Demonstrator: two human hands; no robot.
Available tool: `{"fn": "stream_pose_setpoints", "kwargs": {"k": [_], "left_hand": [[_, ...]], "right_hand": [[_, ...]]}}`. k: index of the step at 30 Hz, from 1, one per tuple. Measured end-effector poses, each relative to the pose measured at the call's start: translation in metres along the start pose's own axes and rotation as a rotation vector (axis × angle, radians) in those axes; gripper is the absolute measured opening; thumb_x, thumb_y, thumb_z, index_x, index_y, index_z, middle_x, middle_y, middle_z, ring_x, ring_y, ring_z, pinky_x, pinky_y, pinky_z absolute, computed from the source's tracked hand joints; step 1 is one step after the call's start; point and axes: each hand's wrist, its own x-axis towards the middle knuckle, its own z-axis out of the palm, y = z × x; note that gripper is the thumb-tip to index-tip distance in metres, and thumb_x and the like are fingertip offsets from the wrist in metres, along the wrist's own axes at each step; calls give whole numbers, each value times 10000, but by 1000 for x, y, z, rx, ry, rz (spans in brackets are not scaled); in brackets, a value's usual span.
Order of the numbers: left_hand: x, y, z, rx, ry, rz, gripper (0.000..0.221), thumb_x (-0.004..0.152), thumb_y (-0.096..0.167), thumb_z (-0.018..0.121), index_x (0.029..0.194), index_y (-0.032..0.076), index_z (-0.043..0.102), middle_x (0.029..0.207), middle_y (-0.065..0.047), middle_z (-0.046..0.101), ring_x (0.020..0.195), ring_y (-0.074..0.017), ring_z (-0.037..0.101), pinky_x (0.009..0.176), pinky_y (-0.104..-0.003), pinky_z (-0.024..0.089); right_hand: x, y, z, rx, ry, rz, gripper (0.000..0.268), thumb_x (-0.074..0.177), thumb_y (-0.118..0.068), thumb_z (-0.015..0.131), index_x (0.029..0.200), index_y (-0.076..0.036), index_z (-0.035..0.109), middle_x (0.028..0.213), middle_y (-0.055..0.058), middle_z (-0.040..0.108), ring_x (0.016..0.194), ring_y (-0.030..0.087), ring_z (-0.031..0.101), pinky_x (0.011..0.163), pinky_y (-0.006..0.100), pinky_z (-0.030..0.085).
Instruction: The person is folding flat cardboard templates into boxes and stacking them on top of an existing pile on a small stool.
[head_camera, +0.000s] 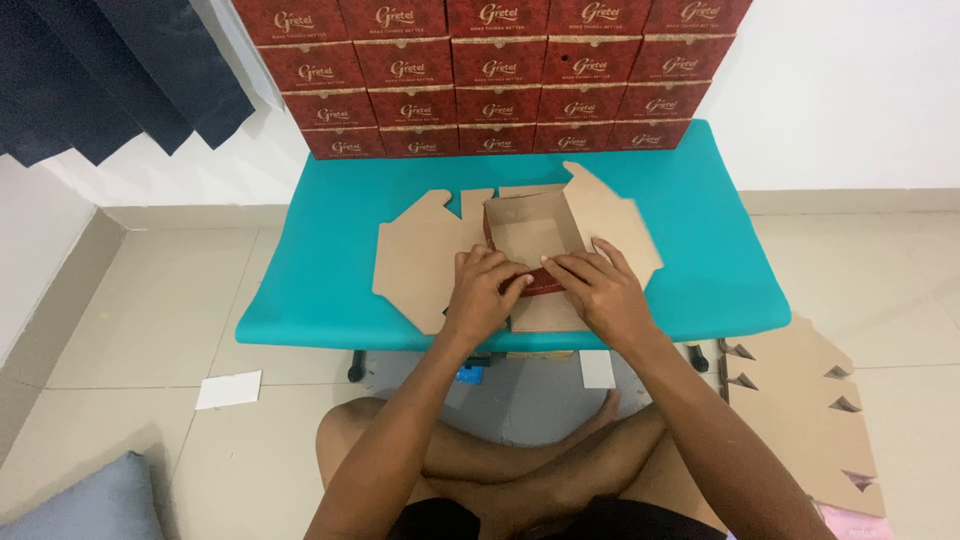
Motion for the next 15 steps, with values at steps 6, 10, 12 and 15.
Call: {"fn": "stream_pose_setpoints", "kwargs": {"k": [6,10,12,15], "left_hand": [[-9,29,-14,-233,-64,35,229,970,156,713,1185,79,729,1019,-170,749,991,-317,706,887,-442,535],[2,27,-34,-367,-21,-27,256,967,196,724,1205,104,701,1094,-154,733,1054,-340,701,881,-473,568],[16,13,-45,-327,229,-273,130,1026,146,613,1105,68,683,998,-152,686,963,-321,678,839,-459,546],[41,-40,-42,-476,397,-570,265,1028,188,610,1259,60,597,1196,-141,604,1100,-286,606,953,-459,507]], "right_hand": [[17,46,6,37,66,-48,188,925,-118,731,1009,-263,817,1091,-48,768,1216,179,643,1224,510,364],[29,60,-11,230,82,101,225,936,-80,731,1033,-270,805,1330,-31,679,1365,279,551,1221,580,348],[34,62,-25,475,60,488,355,1010,-191,700,1347,-95,647,1427,221,563,1356,453,511,1130,646,415],[24,107,21,614,11,892,501,1075,-424,636,1453,-107,550,1428,242,554,1277,418,579,1035,603,495]]}}
